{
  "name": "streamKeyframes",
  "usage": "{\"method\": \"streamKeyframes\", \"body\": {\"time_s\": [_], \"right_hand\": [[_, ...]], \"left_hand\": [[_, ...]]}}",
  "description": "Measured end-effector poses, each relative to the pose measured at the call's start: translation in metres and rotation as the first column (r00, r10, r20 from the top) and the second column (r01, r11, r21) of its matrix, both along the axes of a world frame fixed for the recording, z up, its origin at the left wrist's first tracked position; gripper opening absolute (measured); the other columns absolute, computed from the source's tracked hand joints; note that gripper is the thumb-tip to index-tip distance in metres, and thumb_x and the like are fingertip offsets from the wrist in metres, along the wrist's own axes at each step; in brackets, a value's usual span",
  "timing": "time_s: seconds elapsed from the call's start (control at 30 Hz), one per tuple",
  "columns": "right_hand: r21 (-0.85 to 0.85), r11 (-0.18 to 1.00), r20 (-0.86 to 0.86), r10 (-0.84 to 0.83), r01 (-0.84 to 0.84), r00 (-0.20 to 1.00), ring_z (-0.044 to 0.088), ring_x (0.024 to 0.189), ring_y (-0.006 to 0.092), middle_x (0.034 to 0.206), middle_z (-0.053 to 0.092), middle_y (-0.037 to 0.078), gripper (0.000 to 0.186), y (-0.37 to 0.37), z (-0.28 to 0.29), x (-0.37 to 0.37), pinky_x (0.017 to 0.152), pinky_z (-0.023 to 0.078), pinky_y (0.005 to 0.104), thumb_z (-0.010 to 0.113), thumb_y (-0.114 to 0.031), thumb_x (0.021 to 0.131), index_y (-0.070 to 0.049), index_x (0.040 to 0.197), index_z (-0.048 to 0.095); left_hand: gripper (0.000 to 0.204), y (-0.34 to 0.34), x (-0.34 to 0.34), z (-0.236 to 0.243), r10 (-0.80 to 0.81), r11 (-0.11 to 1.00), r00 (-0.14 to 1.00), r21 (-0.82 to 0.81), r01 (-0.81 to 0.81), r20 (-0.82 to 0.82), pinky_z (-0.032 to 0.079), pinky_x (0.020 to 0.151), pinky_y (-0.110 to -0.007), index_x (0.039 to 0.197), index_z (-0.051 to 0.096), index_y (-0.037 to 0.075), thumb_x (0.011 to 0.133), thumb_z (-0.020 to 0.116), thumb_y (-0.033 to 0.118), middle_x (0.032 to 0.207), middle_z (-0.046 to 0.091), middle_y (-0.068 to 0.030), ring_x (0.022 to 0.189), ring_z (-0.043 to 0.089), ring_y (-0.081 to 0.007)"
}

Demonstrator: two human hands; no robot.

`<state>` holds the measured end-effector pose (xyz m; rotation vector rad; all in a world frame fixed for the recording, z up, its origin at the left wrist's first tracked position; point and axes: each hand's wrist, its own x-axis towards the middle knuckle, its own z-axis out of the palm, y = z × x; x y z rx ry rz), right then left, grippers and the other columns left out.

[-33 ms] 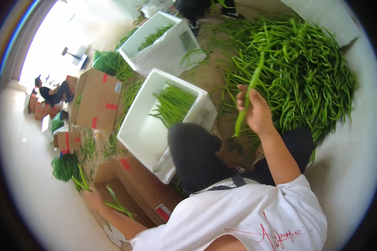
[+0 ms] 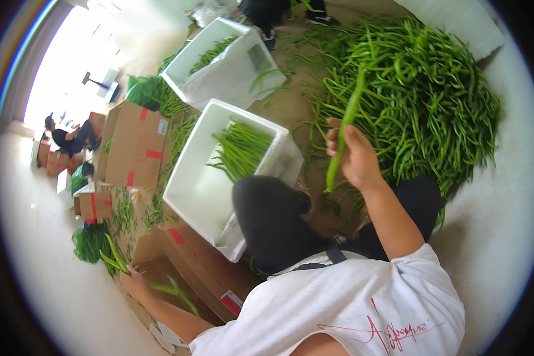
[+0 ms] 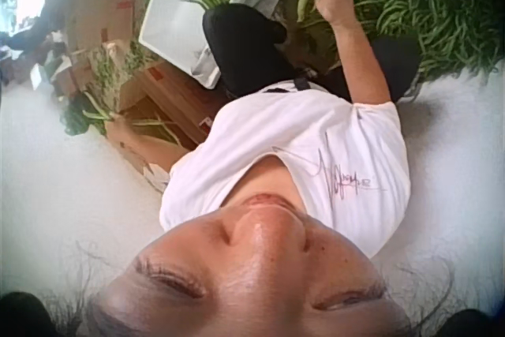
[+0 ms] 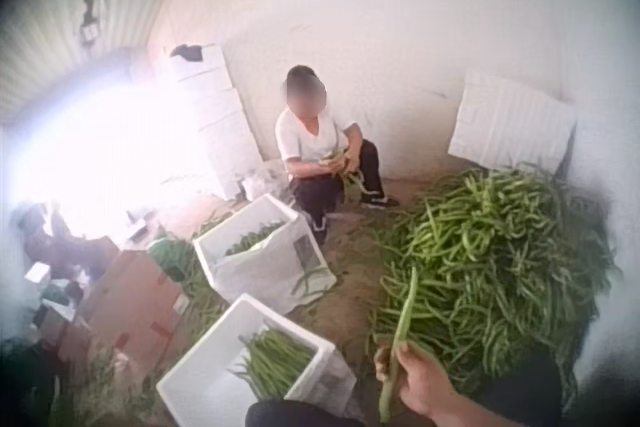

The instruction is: The person sits on the floor and sorts green beans from a large pile into a white plastic container. They repeatedly pick up handfuls of beans and place them into the container.

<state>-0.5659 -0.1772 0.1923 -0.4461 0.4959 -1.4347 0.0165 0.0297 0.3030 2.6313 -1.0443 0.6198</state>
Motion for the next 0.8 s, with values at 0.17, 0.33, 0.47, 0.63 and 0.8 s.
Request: {"method": "streamKeyframes", "body": {"time_s": [0.17,0.33,0.47,0.63,0.8], "right_hand": [[-0.041,0.992,-0.218,0.105,-0.116,0.97,0.05,0.081,0.0119,0.096,0.052,0.005,0.032,0.02,-0.005,0.035,0.071,0.043,0.0245,0.048,-0.016,0.097,-0.001,0.124,0.053],[-0.319,0.948,-0.404,-0.142,0.006,0.904,0.052,0.086,0.012,0.099,0.049,0.004,0.039,0.038,0.026,0.051,0.075,0.045,0.0243,0.053,0.0,0.091,-0.006,0.13,0.053],[-0.208,0.976,-0.586,-0.175,0.062,0.791,0.055,0.102,0.0167,0.108,0.052,0.007,0.04,0.007,-0.007,0.013,0.087,0.046,0.0276,0.054,-0.001,0.09,-0.006,0.13,0.053],[0.326,0.943,-0.93,0.309,0.059,0.199,0.054,0.114,0.0285,0.128,0.051,0.017,0.044,-0.041,-0.126,-0.07,0.094,0.045,0.0378,0.057,-0.023,0.092,0.0,0.129,0.049],[0.49,0.864,-0.812,0.501,0.117,-0.299,0.034,0.132,0.0322,0.144,0.034,0.016,0.053,-0.108,-0.219,-0.099,0.108,0.034,0.0436,0.05,-0.022,0.096,-0.002,0.141,0.031]], "left_hand": [[0.022,-0.12,-0.248,0.023,-0.664,0.738,0.243,-0.569,0.363,-0.707,0.036,0.045,-0.02,0.1,0.063,-0.001,0.087,0.062,0.017,0.061,0.05,0.0008,0.05,0.048,-0.0064],[0.015,-0.212,-0.405,-0.017,-0.478,0.481,-0.243,-0.483,0.732,-0.844,0.039,0.05,-0.021,0.091,0.064,0.0,0.082,0.069,0.011,0.059,0.056,0.0016,0.052,0.051,-0.0068],[0.021,-0.27,-0.428,-0.044,-0.605,0.566,-0.081,-0.499,0.657,-0.792,0.044,0.055,-0.025,0.086,0.063,-0.002,0.087,0.066,0.019,0.069,0.062,-0.0049,0.059,0.056,-0.012],[0.021,-0.347,-0.437,-0.079,-0.601,0.71,-0.413,-0.694,0.118,-0.684,0.048,0.059,-0.033,0.087,0.058,-0.001,0.092,0.058,0.019,0.073,0.06,-0.0099,0.065,0.057,-0.0188],[0.016,-0.373,-0.438,-0.118,-0.458,0.871,-0.49,-0.486,-0.078,-0.742,0.048,0.064,-0.034,0.084,0.05,0.005,0.093,0.056,0.016,0.07,0.051,-0.0046,0.062,0.05,-0.0168]]}}
